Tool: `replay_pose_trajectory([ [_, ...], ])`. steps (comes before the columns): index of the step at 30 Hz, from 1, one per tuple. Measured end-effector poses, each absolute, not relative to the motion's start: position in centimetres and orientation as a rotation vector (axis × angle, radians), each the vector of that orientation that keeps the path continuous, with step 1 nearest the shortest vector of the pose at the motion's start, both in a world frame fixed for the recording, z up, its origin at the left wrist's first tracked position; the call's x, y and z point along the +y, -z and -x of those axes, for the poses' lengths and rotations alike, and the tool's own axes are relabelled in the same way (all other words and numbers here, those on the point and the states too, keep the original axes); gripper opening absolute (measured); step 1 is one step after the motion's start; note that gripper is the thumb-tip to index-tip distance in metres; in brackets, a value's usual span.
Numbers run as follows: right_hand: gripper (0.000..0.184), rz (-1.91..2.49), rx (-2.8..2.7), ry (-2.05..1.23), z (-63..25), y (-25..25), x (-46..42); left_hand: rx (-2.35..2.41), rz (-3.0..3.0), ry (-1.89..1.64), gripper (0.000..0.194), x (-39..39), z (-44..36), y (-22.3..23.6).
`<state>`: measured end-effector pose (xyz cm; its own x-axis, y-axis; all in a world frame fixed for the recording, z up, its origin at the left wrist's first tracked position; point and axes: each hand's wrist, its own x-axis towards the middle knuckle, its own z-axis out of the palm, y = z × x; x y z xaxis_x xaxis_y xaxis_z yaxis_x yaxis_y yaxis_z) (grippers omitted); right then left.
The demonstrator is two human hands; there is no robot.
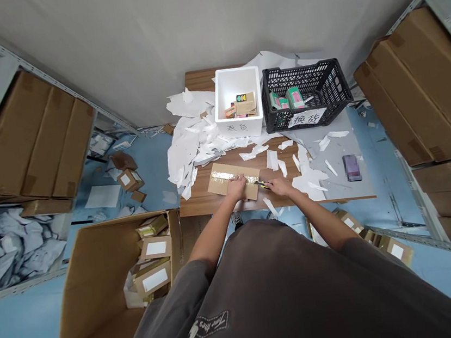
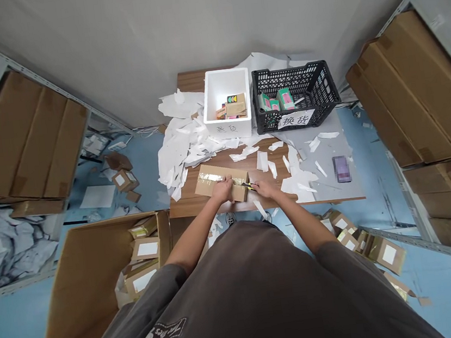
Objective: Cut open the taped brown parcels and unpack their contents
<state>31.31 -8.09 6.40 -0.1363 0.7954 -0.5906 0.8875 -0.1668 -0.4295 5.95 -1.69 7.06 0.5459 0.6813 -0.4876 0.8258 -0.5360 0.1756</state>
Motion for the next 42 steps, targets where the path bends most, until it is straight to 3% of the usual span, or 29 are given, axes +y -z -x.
replay_pose_trajectory([
  [9, 0.059, -2.164, 1.703, 1.671, -30.7, -5.5, -12.7, 1.191, -2.404, 0.531, 0.104, -1.3, -6.1, -7.3],
  [13, 0.070, -2.298, 1.546, 1.753, -32.1, -5.6, -14.9, 1.285, -2.336, 0.413, 0.097, 0.3, -5.6, -7.1],
  [15, 0.074, -2.368, 1.497, 1.752, -32.7, -5.8, -15.4, 1.320, -2.327, 0.419, 0.110, 1.6, -5.6, -6.6],
  [19, 0.054, -2.422, 1.692, 1.584, -31.9, -6.2, -14.8, 1.348, -2.329, 0.467, 0.137, 3.3, -5.7, -5.1],
  [22, 0.043, -2.387, 1.879, 1.435, -30.2, -6.4, -14.0, 1.342, -2.336, 0.445, 0.127, 3.5, -5.3, -4.4],
  [27, 0.046, -2.281, 1.902, 1.082, -28.1, -7.2, -13.6, 1.283, -2.378, 0.302, 0.099, 2.5, -3.6, -4.2],
  [31, 0.048, -2.196, 1.889, 0.867, -26.4, -7.4, -13.4, 1.263, -2.448, 0.259, 0.097, 1.8, -3.2, -4.0],
  [36, 0.043, -2.199, 1.841, 0.856, -25.6, -6.4, -13.2, 1.226, -2.474, 0.246, 0.095, 1.6, -3.1, -3.8],
  [42, 0.047, -2.688, 1.388, 0.754, -32.6, -6.1, -15.2, 1.236, -2.476, 0.197, 0.095, 1.4, -2.9, -3.6],
])
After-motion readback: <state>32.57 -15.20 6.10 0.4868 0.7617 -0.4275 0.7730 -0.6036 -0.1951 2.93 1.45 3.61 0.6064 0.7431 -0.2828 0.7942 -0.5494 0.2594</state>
